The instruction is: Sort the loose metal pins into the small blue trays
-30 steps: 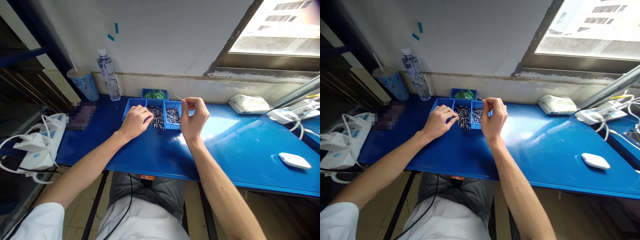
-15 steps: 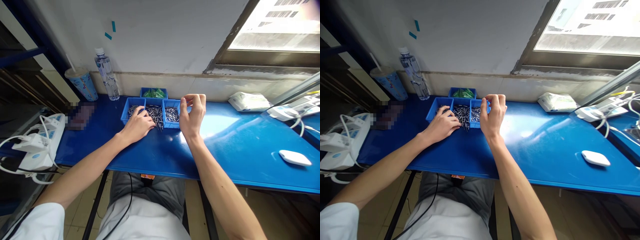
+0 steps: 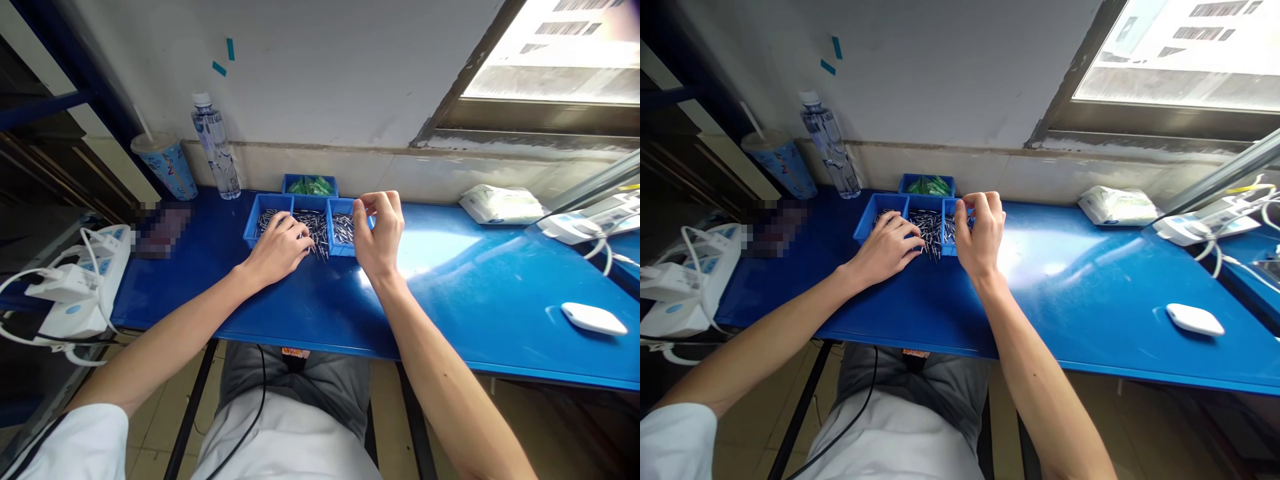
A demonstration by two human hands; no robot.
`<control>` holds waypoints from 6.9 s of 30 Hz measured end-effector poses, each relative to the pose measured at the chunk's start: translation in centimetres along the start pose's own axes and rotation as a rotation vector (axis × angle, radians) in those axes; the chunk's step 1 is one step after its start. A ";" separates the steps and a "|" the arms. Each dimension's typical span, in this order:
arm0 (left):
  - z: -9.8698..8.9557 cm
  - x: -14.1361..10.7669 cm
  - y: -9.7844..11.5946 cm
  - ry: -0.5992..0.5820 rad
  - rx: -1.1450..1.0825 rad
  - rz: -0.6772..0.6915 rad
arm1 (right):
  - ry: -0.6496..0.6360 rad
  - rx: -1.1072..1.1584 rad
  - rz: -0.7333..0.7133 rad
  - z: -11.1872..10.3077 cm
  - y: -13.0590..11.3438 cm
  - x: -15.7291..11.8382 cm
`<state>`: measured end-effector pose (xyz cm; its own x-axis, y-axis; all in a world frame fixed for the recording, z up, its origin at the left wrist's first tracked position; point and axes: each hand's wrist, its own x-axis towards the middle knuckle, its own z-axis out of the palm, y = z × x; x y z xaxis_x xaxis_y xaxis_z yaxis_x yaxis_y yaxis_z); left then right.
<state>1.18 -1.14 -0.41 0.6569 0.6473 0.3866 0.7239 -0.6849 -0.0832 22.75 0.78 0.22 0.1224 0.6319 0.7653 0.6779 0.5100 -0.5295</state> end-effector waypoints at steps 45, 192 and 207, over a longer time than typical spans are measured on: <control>0.2 0.0 0.2 0.075 0.002 -0.058 | -0.059 0.025 -0.038 -0.1 -0.2 0.0; -0.6 0.1 -0.5 0.340 -0.406 -0.127 | -0.401 0.177 -0.204 0.6 -1.6 -1.3; -0.9 0.2 -1.0 0.397 -0.409 -0.146 | -0.331 0.336 -0.198 0.6 -1.0 -1.3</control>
<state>0.35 -0.64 0.60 0.3701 0.6234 0.6888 0.6088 -0.7228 0.3270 21.48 -0.15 -0.47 -0.2583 0.6273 0.7347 0.3879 0.7638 -0.5158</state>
